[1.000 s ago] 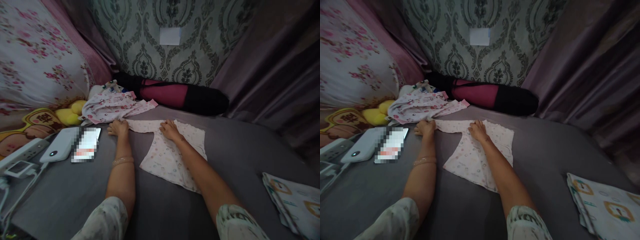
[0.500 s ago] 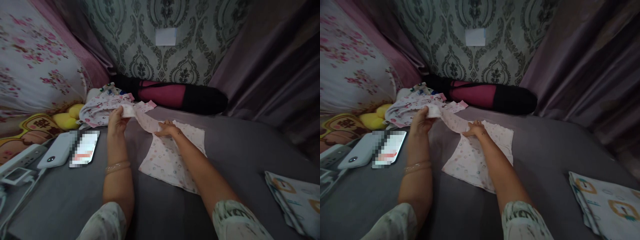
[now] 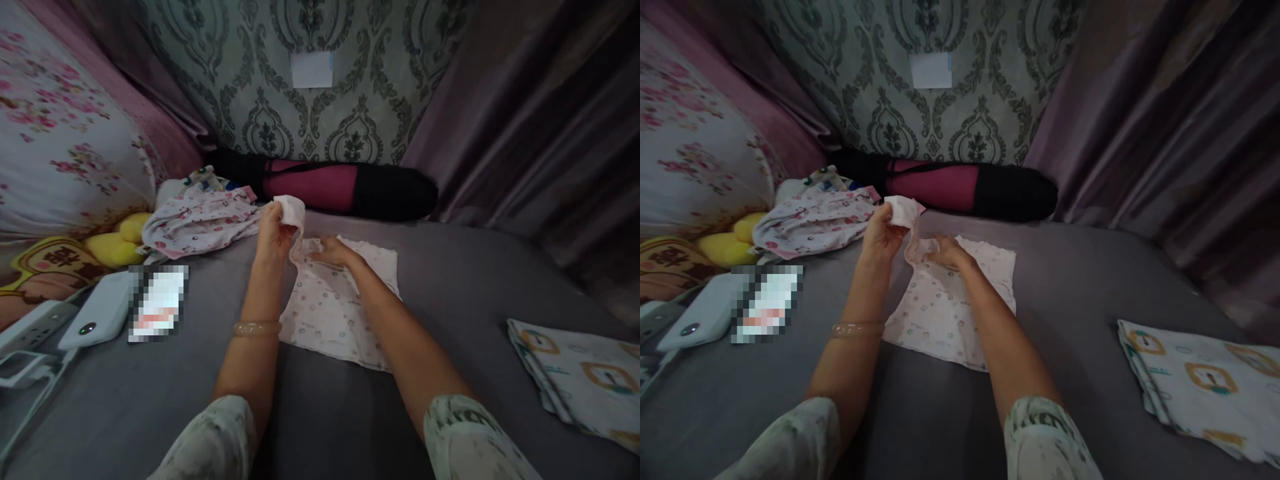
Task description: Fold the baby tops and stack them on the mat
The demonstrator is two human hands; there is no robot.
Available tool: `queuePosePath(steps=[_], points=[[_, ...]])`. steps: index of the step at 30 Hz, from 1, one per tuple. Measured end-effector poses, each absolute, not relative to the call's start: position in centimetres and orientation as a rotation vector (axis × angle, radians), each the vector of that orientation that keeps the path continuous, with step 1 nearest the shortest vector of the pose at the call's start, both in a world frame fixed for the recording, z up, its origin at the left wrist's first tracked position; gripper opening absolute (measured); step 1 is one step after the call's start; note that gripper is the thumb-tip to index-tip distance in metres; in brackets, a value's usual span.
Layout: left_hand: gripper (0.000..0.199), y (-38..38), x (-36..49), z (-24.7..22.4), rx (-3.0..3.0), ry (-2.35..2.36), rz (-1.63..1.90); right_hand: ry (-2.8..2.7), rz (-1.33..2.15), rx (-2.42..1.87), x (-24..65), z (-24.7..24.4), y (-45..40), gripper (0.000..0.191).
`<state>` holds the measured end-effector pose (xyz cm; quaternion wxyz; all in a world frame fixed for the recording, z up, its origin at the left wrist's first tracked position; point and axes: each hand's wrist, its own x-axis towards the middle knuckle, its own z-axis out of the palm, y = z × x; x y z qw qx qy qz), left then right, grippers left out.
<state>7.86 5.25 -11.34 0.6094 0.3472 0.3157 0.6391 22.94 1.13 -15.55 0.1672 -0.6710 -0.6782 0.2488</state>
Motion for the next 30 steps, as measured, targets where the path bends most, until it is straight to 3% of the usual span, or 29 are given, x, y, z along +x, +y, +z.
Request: queuePosePath(steps=[3, 6, 9, 14, 18, 23, 30], points=[[0.021, 4.9, 9.5, -11.7, 0.822, 0.721, 1.417, -1.417, 0.857, -1.791, 25.1, -16.2, -0.6, 0.037], [0.027, 4.1, 11.6, -12.5, 0.871, 0.722, 1.373, -0.902, 1.088, -1.635, 26.7, -16.3, -2.9, 0.027], [0.03, 2.8, 13.9, -13.4, 0.974, 0.709, 1.316, -0.682, 1.25, -1.465, 27.8, -16.2, -4.6, 0.031], [0.042, 1.6, 15.1, -14.6, 1.296, 0.699, 1.075, -0.794, 1.285, -1.437, 28.8, -17.1, -5.2, 0.067], [0.049, 3.2, 12.2, -14.6, 1.317, 0.912, 1.179, -0.921, 1.196, -1.532, 29.3, -17.6, -5.1, 0.076], [0.033, 4.5, 9.3, -14.9, 1.367, 1.202, 1.171, -0.977, 1.225, -1.532, 29.4, -17.5, -5.1, 0.072], [0.04, 4.5, 10.9, -18.0, 1.453, 1.296, 1.001, -0.75, 1.123, -1.48, 30.1, -18.0, -4.7, 0.047]])
